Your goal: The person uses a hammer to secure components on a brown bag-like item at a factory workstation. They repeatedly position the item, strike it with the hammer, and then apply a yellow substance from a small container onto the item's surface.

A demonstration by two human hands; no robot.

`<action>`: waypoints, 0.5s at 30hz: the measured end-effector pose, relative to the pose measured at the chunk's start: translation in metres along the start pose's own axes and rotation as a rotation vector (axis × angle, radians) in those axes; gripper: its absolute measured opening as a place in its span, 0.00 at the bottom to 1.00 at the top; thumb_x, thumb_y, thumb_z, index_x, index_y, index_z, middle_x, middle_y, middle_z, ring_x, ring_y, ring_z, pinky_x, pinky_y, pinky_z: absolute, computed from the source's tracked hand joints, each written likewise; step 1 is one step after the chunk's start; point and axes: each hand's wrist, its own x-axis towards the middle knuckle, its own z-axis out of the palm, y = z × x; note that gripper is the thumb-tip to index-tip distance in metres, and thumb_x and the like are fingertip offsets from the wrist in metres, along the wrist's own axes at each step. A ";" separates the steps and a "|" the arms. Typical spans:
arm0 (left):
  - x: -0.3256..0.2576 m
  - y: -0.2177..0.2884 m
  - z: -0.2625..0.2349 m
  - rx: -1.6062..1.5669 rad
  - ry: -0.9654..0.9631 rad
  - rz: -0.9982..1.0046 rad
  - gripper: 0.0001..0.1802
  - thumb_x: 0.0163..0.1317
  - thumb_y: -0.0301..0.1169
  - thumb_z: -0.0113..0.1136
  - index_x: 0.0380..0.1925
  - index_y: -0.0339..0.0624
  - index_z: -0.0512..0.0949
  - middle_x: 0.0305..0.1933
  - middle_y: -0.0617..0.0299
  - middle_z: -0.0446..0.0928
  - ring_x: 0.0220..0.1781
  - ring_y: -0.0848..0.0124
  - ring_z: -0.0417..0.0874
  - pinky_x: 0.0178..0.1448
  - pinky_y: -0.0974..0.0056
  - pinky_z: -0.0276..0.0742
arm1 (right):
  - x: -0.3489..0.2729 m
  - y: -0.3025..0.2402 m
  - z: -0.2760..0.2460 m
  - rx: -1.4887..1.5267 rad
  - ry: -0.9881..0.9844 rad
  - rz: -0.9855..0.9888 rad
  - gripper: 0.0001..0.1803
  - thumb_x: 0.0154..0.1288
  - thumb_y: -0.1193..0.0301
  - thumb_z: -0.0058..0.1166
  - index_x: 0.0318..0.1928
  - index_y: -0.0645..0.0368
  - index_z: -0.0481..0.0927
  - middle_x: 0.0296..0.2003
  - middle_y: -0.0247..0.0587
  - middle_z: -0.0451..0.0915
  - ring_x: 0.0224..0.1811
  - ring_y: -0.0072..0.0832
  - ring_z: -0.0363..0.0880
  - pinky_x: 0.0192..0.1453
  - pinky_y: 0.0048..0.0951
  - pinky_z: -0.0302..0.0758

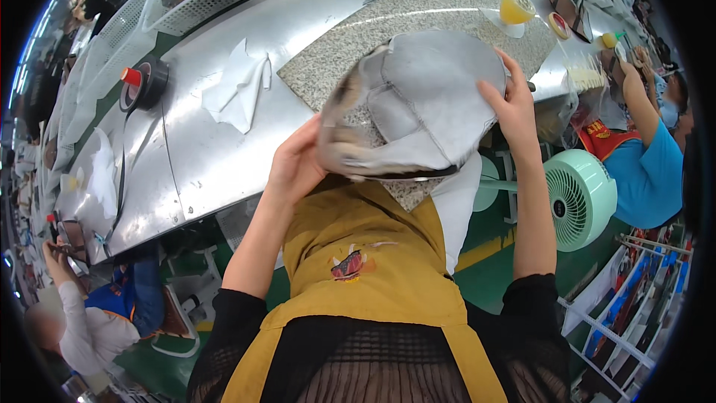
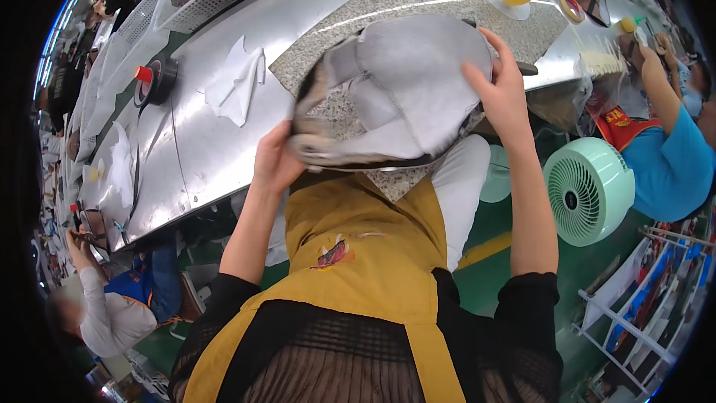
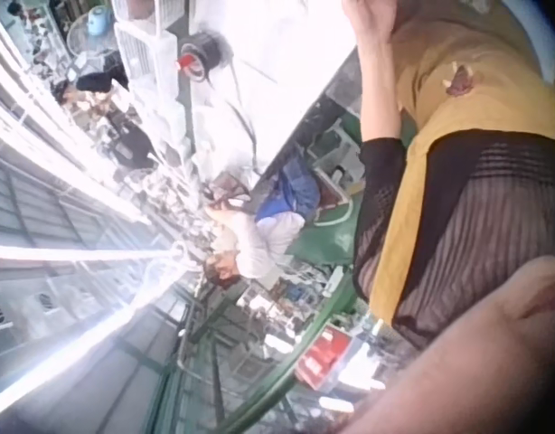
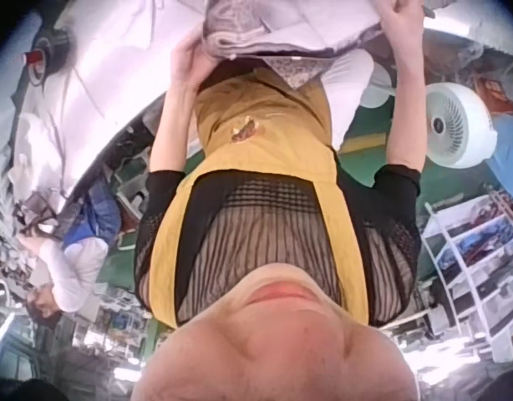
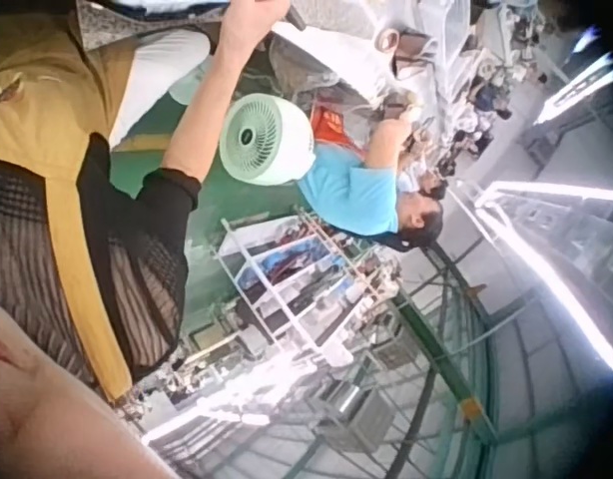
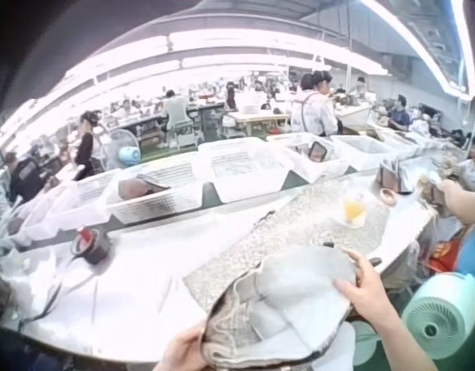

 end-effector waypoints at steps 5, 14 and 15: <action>0.007 0.009 0.033 0.245 0.328 -0.012 0.26 0.72 0.43 0.40 0.58 0.32 0.67 0.55 0.53 0.75 0.58 0.67 0.75 0.57 0.61 0.76 | -0.056 0.000 -0.011 -0.098 -0.039 0.048 0.32 0.62 0.75 0.55 0.66 0.63 0.61 0.44 0.40 0.77 0.43 0.21 0.75 0.47 0.21 0.72; 0.030 -0.019 0.136 1.204 -0.546 -0.154 0.21 0.69 0.43 0.51 0.55 0.43 0.73 0.46 0.54 0.78 0.45 0.62 0.80 0.49 0.60 0.74 | -0.076 -0.078 -0.008 -0.142 -0.622 -0.070 0.18 0.68 0.71 0.47 0.55 0.67 0.74 0.48 0.42 0.78 0.52 0.27 0.74 0.60 0.29 0.68; 0.031 -0.021 0.147 1.233 -0.590 -0.171 0.21 0.69 0.43 0.52 0.55 0.43 0.72 0.45 0.52 0.78 0.44 0.58 0.80 0.47 0.59 0.73 | -0.079 -0.072 -0.010 -0.064 -0.749 0.089 0.18 0.69 0.70 0.47 0.54 0.68 0.75 0.46 0.42 0.79 0.51 0.28 0.75 0.59 0.29 0.68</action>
